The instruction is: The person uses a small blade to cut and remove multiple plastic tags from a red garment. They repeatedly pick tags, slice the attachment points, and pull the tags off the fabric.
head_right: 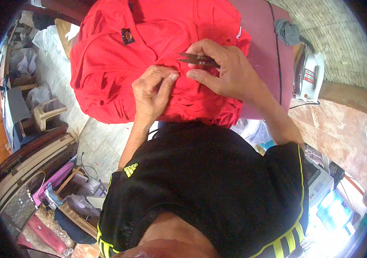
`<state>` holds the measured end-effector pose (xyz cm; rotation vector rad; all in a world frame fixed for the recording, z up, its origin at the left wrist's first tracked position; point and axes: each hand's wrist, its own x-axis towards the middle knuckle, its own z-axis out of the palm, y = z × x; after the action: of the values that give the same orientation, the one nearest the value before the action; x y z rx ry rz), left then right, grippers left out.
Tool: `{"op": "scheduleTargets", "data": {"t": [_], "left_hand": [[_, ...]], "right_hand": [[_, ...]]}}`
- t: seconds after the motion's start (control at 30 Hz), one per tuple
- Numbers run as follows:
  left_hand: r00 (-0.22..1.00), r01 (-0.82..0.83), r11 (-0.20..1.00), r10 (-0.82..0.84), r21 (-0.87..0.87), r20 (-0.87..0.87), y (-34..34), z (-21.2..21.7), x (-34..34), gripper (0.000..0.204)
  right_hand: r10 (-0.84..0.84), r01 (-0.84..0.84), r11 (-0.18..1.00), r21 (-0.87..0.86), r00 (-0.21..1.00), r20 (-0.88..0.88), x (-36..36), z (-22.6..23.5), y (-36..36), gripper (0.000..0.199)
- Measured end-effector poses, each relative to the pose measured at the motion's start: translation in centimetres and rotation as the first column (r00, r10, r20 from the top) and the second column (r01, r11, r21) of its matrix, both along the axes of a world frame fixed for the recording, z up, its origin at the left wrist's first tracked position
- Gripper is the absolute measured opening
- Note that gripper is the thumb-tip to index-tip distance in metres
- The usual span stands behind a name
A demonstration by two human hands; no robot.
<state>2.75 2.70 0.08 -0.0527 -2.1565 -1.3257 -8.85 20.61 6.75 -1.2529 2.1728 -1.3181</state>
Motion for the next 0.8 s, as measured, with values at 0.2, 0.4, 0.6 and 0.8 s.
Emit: {"op": "scheduleTargets", "data": {"t": [0.2, 0.4, 0.6, 0.8], "left_hand": [[0.984, -0.006, 0.988, -0.022, 0.156, 0.177, -0.6, 0.5, 0.6, 0.004], [0.998, -0.037, 0.992, 0.031, 0.119, 0.056, 0.0, 0.9, 0.5, 0.002], [0.995, -0.071, 0.996, 0.067, -0.052, -0.078, 0.3, 1.0, 0.0, 0.008], [0.992, -0.095, 0.994, 0.089, -0.06, -0.087, 0.6, 0.7, 0.2, 0.009]], "right_hand": [[0.199, -0.162, 0.972, 0.17, 0.954, -0.225, -0.7, 0.5, 0.2, 0.024], [0.244, -0.079, 0.938, 0.338, 0.842, -0.481, 0.7, 0.8, -0.3, 0.026], [0.212, -0.029, 0.946, 0.322, 0.808, -0.55, 1.3, 0.8, -0.5, 0.024], [0.237, -0.066, 0.942, 0.329, 0.825, -0.514, 0.8, 1.0, -0.6, 0.021]]}}
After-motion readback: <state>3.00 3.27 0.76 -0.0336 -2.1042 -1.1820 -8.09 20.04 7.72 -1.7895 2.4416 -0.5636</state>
